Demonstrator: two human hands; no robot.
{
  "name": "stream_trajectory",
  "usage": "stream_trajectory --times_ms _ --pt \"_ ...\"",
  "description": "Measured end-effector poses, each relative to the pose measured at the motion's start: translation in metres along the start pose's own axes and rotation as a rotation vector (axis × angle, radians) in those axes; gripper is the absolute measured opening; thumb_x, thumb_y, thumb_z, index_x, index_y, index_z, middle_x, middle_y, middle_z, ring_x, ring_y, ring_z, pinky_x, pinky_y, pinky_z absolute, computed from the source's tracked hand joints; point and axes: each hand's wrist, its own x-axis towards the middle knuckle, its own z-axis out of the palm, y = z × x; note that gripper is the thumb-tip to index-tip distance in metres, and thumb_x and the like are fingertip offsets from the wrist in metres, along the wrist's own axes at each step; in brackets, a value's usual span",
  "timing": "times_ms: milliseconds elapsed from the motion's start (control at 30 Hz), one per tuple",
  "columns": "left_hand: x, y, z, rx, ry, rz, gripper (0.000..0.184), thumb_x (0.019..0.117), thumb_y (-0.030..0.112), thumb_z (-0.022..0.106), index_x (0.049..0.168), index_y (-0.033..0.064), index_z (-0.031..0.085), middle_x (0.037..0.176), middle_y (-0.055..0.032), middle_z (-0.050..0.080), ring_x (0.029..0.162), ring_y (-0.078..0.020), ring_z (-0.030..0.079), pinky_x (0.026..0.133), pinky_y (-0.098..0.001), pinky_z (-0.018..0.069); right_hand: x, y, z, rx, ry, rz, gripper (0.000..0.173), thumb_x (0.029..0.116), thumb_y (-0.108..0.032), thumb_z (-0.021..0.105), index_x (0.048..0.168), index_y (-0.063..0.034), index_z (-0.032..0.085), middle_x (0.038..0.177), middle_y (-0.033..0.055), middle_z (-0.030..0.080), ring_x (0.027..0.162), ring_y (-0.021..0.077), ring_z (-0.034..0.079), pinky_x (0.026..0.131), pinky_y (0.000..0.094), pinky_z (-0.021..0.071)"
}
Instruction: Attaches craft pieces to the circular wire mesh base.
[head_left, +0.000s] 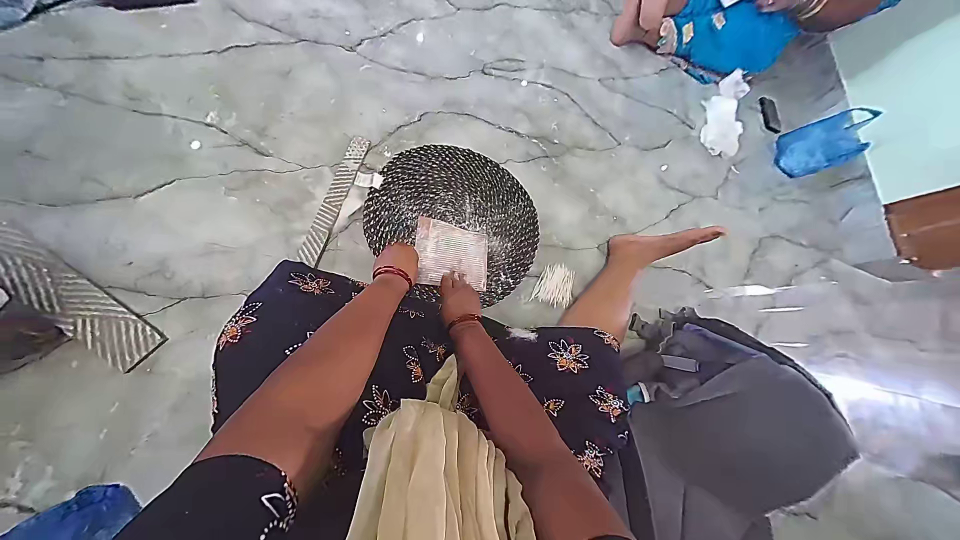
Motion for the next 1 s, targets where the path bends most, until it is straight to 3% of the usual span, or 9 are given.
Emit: stream_trajectory --times_ms 67,133,200,300,467,600,633,800,1000 --pt "0.0 -0.001 -0.001 -0.023 0.008 0.0 0.025 0.1005 0.007 0.06 0.118 -0.0075 0.07 0.136 -0.0304 0.061 0.13 -0.0476 0.058 0.102 -0.0673 0.0496 0.001 0.006 -0.014 0.023 0.033 -0.014 0.061 0.1013 -0.017 0.062 0.155 0.0015 0.04 0.156 0.0264 0.045 0.147 0.0431 0.042 0.117 0.0592 0.0364" --pt "0.001 -0.002 -0.003 -0.054 0.016 -0.002 0.025 0.1005 0.004 0.058 0.119 -0.0072 0.069 0.139 -0.0296 0.06 0.132 -0.0475 0.057 0.102 -0.0669 0.0496 0.012 0.011 -0.029 -0.005 -0.014 -0.021 0.089 0.0959 -0.026 0.072 0.164 -0.001 0.019 0.171 0.0224 0.017 0.159 0.0402 0.014 0.125 0.0613 0.0194" --pt "0.002 -0.001 -0.004 -0.058 0.03 0.004 0.025 0.1001 0.004 0.058 0.12 -0.0072 0.069 0.14 -0.0298 0.058 0.133 -0.0476 0.056 0.103 -0.067 0.0495 0.024 0.011 -0.041 -0.083 -0.094 -0.023 0.103 0.0927 -0.035 0.075 0.165 -0.0024 0.009 0.173 0.0196 0.003 0.16 0.0386 0.004 0.125 0.0644 0.0143" --pt "0.01 -0.003 -0.002 -0.047 0.042 0.007 0.027 0.0976 0.006 0.063 0.12 -0.008 0.069 0.14 -0.0302 0.059 0.133 -0.0479 0.056 0.103 -0.0673 0.0493 0.038 0.009 -0.031 -0.146 -0.155 -0.057 0.088 0.1 -0.034 0.067 0.165 -0.0029 0.015 0.172 0.0195 0.013 0.16 0.0382 0.013 0.124 0.0641 0.0198" --pt "0.003 0.001 -0.003 -0.036 -0.004 -0.011 0.026 0.0988 0.004 0.061 0.118 -0.0111 0.068 0.136 -0.0327 0.06 0.131 -0.0497 0.056 0.102 -0.0674 0.049 0.019 0.005 0.013 -0.118 0.036 -0.057 0.055 0.1046 -0.004 0.046 0.158 0.0041 0.034 0.163 0.024 0.037 0.155 0.0387 0.03 0.126 0.0521 0.0253" --pt "-0.005 0.001 -0.004 -0.014 -0.015 0.006 0.026 0.0993 0.004 0.061 0.118 -0.0115 0.067 0.137 -0.0331 0.059 0.132 -0.0495 0.056 0.102 -0.0674 0.049 0.006 0.002 -0.004 -0.07 0.048 -0.026 0.048 0.1037 -0.006 0.05 0.151 0.0026 0.047 0.155 0.0228 0.049 0.15 0.0384 0.04 0.123 0.0567 0.0285" --pt "-0.005 0.001 -0.006 -0.016 -0.009 0.008 0.025 0.0998 0.003 0.06 0.118 -0.0108 0.068 0.138 -0.0322 0.059 0.132 -0.0486 0.056 0.103 -0.0664 0.0493 0.007 0.003 -0.013 -0.059 0.078 -0.003 0.05 0.1023 -0.01 0.055 0.15 0.003 0.048 0.154 0.0239 0.049 0.148 0.0395 0.042 0.121 0.0584 0.0303" --pt "0.004 -0.002 -0.005 -0.074 0.034 0.013 0.026 0.1002 0.002 0.058 0.121 -0.0078 0.068 0.142 -0.0294 0.057 0.135 -0.0486 0.053 0.104 -0.0671 0.0489 0.022 0.006 -0.046 -0.061 -0.043 0.065 0.1 0.0927 -0.033 0.076 0.163 0.0025 0.015 0.171 0.0245 0.013 0.159 0.0395 0.016 0.126 0.0579 0.0209" --pt "0.01 -0.004 -0.002 -0.043 0.035 0.009 0.029 0.0967 0.004 0.065 0.124 -0.0066 0.068 0.143 -0.0296 0.056 0.136 -0.0483 0.053 0.104 -0.0663 0.0495 0.038 -0.003 -0.008 -0.132 -0.08 -0.069 0.072 0.1004 -0.011 0.062 0.162 -0.0016 0.026 0.17 0.0189 0.024 0.157 0.0383 0.023 0.124 0.0556 0.0264"
